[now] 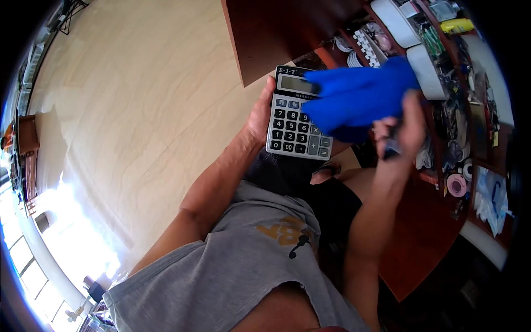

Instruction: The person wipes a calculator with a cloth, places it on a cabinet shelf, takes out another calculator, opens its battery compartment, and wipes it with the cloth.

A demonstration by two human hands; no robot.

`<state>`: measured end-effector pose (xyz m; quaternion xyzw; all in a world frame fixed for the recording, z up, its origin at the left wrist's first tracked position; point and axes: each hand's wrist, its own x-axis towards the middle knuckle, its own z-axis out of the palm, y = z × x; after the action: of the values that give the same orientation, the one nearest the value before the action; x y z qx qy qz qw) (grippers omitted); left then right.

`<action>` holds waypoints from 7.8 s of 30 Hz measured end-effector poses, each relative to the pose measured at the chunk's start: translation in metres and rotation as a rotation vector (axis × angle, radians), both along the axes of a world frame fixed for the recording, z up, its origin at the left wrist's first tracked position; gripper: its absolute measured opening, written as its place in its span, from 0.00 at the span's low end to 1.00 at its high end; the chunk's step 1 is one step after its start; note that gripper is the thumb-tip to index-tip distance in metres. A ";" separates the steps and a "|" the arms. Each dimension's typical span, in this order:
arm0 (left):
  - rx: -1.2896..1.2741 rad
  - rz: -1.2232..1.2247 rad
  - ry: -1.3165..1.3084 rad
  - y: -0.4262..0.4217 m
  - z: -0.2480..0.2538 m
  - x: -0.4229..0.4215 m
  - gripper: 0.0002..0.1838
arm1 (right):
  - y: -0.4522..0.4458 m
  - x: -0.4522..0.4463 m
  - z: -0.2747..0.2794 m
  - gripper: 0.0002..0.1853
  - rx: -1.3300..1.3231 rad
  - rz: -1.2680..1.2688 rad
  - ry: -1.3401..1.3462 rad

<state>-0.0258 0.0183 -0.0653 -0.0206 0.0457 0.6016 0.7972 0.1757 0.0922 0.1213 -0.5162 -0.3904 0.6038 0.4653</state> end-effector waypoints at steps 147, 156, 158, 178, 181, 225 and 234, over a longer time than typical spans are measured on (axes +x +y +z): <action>-0.093 0.366 0.418 0.020 0.047 0.040 0.42 | -0.102 -0.049 -0.074 0.22 0.598 0.310 -0.613; -0.069 0.367 0.687 0.012 0.038 0.036 0.45 | -0.041 -0.050 -0.027 0.20 0.735 -0.017 -0.241; -0.178 0.353 0.546 0.013 0.045 0.035 0.47 | -0.037 -0.027 -0.023 0.21 0.729 -0.018 -0.155; 0.039 0.119 0.344 -0.001 0.017 -0.007 0.37 | -0.141 -0.008 -0.115 0.37 0.448 0.207 -0.927; 0.025 0.113 0.335 -0.001 0.017 0.006 0.37 | -0.142 0.010 -0.112 0.43 0.563 0.121 -0.872; 0.018 -0.406 0.657 0.086 0.096 0.144 0.38 | -0.102 0.175 -0.110 0.29 0.044 0.120 0.218; 0.121 -0.722 0.676 0.088 0.085 0.152 0.31 | -0.078 0.223 -0.095 0.23 0.033 -0.073 0.427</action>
<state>0.1259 0.1063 0.0200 0.2391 0.2707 0.2620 0.8949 0.3986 0.0137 0.0259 -0.3828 -0.2739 0.6758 0.5672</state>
